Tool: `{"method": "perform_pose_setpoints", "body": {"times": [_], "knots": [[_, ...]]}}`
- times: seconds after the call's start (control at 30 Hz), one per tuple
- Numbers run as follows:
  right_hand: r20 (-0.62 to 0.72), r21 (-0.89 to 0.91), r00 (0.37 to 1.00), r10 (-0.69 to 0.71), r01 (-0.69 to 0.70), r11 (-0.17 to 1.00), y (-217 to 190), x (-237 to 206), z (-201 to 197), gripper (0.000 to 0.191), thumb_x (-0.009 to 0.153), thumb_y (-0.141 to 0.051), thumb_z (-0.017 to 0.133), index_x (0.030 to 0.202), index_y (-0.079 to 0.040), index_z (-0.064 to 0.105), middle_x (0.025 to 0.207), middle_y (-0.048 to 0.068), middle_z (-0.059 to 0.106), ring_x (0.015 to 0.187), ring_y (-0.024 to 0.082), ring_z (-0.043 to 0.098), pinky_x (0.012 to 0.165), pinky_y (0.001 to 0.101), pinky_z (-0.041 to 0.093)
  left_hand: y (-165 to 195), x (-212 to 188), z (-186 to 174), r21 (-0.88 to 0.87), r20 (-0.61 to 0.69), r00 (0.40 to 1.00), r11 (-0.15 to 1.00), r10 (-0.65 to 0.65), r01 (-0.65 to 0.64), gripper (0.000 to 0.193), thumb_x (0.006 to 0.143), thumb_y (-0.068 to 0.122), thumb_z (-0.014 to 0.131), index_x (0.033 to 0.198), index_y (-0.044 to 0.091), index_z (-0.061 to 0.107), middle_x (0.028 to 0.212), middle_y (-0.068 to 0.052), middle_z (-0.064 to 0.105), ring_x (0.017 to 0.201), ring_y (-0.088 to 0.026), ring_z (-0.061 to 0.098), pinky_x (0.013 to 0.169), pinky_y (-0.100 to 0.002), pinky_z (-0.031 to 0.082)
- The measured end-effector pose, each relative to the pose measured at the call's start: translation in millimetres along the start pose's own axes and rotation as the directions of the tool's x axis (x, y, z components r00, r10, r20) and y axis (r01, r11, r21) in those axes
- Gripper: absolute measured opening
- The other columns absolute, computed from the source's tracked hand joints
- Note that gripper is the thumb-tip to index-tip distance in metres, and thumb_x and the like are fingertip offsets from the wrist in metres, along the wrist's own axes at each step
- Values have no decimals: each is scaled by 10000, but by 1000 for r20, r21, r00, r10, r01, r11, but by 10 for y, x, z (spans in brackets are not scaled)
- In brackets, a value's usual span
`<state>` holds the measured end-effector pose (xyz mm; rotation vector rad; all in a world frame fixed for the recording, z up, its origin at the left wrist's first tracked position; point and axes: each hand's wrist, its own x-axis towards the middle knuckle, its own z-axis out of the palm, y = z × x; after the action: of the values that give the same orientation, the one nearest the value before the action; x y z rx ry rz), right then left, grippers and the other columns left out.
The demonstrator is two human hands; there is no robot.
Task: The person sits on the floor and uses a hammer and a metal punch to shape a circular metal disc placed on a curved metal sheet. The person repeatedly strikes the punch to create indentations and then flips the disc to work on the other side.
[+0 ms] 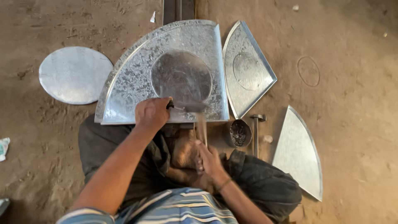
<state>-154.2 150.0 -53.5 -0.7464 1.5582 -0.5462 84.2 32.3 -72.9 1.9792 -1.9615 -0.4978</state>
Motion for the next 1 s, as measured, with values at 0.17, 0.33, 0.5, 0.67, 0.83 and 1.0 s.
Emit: {"method": "perform_pose_setpoints", "body": {"times": [0.17, 0.33, 0.5, 0.67, 0.83, 1.0], "knots": [[-114, 228, 975, -191, 213, 950, -73, 152, -755, 368, 1025, -408, 553, 894, -64, 569, 629, -2, 506, 482, 103, 451, 389, 277, 406, 4, -9, 14, 41, 87, 996, 999, 23, -27, 270, 942, 270, 692, 1205, 298, 746, 999, -45, 772, 929, -286, 724, 763, -454, 577], [-154, 293, 286, -946, 928, 232, -1111, -731, -1180, 663, 1013, -709, 456, 851, -79, 583, 603, 91, 544, 449, 161, 497, 451, 319, 469, -34, 4, 215, 42, 77, 997, 999, -17, 14, 329, 924, 327, 711, 1253, 329, 725, 1004, -37, 767, 899, -300, 717, 749, -461, 569], [-253, 290, 142, -957, 955, 65, -841, -817, -580, 768, 920, -836, 415, 979, -85, 567, 568, 37, 520, 423, 132, 477, 460, 374, 497, -97, 24, 297, 27, 53, 999, 1000, 5, -6, 320, 942, 278, 710, 1260, 316, 728, 1001, -31, 769, 883, -292, 716, 720, -457, 566], [-108, 305, 507, -855, 835, 458, -339, -654, -507, 693, 943, -756, 551, 963, -64, 538, 613, 22, 496, 455, 107, 486, 419, 301, 484, -59, -101, 186, -38, 85, 993, 996, 86, -83, 198, 913, 269, 730, 1106, 259, 771, 991, -35, 764, 878, -262, 721, 728, -416, 584], [-28, 339, 716, -697, 663, 667, 1, -809, -622, 625, 943, -649, 697, 975, -51, 520, 674, 31, 509, 542, 102, 484, 493, 274, 428, 162, -758, 290, 33, 463, 847, 950, 260, -309, 197, 855, 400, 710, 951, 244, 779, 946, -70, 760, 895, -290, 729, 746, -453, 576], [-21, 447, 761, -648, 587, 675, 236, -858, -587, 566, 958, -581, 717, 958, -56, 506, 654, 27, 498, 526, 98, 467, 478, 268, 415, 221, -1257, 585, 116, 579, 774, 914, 255, -388, 139, 875, 189, 642, 943, 185, 763, 942, -80, 772, 886, -298, 749, 746, -461, 587]]}}
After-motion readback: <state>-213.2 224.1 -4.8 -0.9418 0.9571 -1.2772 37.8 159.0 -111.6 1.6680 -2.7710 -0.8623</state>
